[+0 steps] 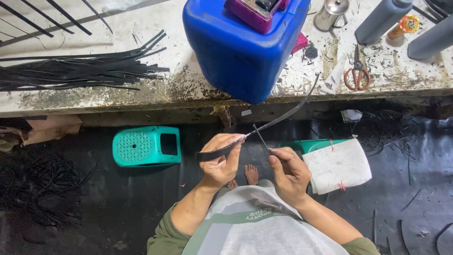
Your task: The person handles long black rubber strips, aligns them, and passes them through a small purple device on a blue container to flatten or shape them. They also hang a strip on a vertical rack and continue processing additional strips one at a time.
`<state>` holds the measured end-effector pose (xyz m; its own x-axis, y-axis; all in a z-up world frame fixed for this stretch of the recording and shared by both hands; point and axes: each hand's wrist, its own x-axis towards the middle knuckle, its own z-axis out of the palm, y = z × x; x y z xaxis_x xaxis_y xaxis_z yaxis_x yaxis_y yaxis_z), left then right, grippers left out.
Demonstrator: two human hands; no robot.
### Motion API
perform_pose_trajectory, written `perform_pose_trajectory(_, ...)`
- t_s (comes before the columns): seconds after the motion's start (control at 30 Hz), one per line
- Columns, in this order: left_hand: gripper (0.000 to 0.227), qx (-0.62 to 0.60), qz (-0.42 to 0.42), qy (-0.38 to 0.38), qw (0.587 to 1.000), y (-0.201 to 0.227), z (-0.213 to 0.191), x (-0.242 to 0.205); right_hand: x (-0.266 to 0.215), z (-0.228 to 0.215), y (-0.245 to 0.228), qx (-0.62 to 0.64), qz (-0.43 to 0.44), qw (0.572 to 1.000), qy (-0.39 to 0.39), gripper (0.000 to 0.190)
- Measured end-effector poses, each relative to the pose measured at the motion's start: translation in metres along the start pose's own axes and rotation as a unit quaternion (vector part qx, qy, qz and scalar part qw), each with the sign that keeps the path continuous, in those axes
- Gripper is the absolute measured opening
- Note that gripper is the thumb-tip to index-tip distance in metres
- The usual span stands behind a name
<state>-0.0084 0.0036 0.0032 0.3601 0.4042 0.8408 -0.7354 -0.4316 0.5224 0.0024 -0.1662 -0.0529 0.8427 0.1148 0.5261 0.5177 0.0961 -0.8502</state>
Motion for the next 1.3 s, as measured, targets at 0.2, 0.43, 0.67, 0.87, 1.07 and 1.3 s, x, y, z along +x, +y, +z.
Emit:
perform_pose_trajectory(0.2, 0.005, 0.012, 0.004, -0.001, 1.000, 0.002, -0.001, 0.001, -0.005, 0.008, 0.003, 0.024, 0.016, 0.999, -0.022, 0.010)
perform_pose_trajectory(0.43, 0.006, 0.021, 0.011, 0.010, 1.000, -0.005, -0.002, -0.007, 0.001, 0.020, -0.015, 0.020, -0.015, 0.997, -0.068, 0.009)
perform_pose_trajectory(0.67, 0.006, -0.010, -0.066, 0.005, 0.998, -0.013, -0.011, -0.035, 0.007, 0.023, -0.036, 0.001, -0.082, 0.988, -0.128, 0.008)
perform_pose_trajectory(0.87, 0.007, 0.077, -0.034, -0.090, 0.992, 0.000, -0.020, -0.013, 0.014, -0.001, -0.035, -0.031, -0.108, 0.982, -0.150, 0.010)
perform_pose_trajectory(1.07, 0.005, 0.080, -0.042, -0.131, 0.987, 0.004, -0.027, -0.008, 0.097, -0.042, -0.017, -0.178, -0.118, 0.977, -0.028, 0.005)
perform_pose_trajectory(1.3, 0.006, 0.103, -0.063, -0.152, 0.981, 0.005, -0.032, -0.009, 0.253, -0.029, 0.050, -0.215, -0.091, 0.972, -0.028, 0.003)
